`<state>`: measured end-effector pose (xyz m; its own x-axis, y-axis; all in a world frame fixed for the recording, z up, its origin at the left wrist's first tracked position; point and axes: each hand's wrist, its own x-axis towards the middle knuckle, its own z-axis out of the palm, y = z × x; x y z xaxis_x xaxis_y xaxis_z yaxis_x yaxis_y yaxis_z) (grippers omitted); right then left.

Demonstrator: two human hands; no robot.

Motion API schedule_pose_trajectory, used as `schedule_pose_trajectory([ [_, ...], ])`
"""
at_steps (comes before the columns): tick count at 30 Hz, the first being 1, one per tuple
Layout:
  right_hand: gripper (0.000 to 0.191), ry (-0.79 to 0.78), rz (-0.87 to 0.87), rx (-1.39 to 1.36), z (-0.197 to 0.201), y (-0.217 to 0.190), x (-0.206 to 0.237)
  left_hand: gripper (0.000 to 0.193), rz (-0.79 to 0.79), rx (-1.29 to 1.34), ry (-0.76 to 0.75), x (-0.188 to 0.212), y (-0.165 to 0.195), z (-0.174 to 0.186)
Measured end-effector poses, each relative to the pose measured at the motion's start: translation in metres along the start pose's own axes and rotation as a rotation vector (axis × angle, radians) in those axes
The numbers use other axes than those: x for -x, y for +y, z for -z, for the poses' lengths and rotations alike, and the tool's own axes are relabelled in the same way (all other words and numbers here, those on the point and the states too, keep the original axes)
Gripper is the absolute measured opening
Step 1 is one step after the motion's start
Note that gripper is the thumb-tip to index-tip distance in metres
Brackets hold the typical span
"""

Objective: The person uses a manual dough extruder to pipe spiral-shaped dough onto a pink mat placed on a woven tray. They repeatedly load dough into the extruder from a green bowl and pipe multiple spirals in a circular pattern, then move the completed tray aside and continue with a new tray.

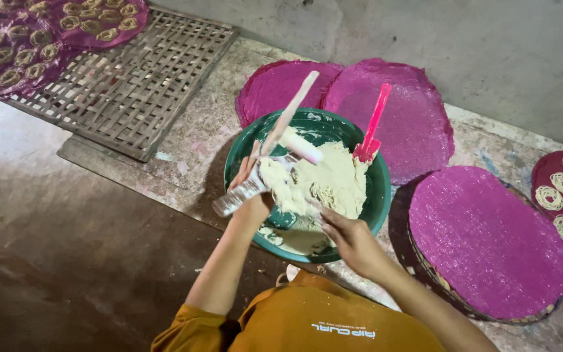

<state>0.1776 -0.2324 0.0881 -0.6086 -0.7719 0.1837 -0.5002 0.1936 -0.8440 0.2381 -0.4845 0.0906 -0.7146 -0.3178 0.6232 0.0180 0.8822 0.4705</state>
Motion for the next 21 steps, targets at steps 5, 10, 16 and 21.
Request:
schedule_pose_trajectory([
  [5,0.047,-0.02,-0.48,-0.196,0.032,0.027,-0.021,0.061,0.126,-0.019,-0.099,-0.004,0.005,-0.013],
  [10,0.043,0.017,-0.112,0.055,0.01,0.002,-0.029,0.056,0.014,-0.085,-0.04,-0.01,0.003,-0.023],
  [16,0.036,-0.342,-0.429,0.631,0.094,-0.058,-0.057,0.083,0.412,0.045,-0.304,-0.008,0.0,0.001],
  [21,0.028,-0.437,0.062,0.933,0.076,-0.081,-0.086,0.064,-0.121,-0.025,-0.234,0.006,0.019,-0.015],
])
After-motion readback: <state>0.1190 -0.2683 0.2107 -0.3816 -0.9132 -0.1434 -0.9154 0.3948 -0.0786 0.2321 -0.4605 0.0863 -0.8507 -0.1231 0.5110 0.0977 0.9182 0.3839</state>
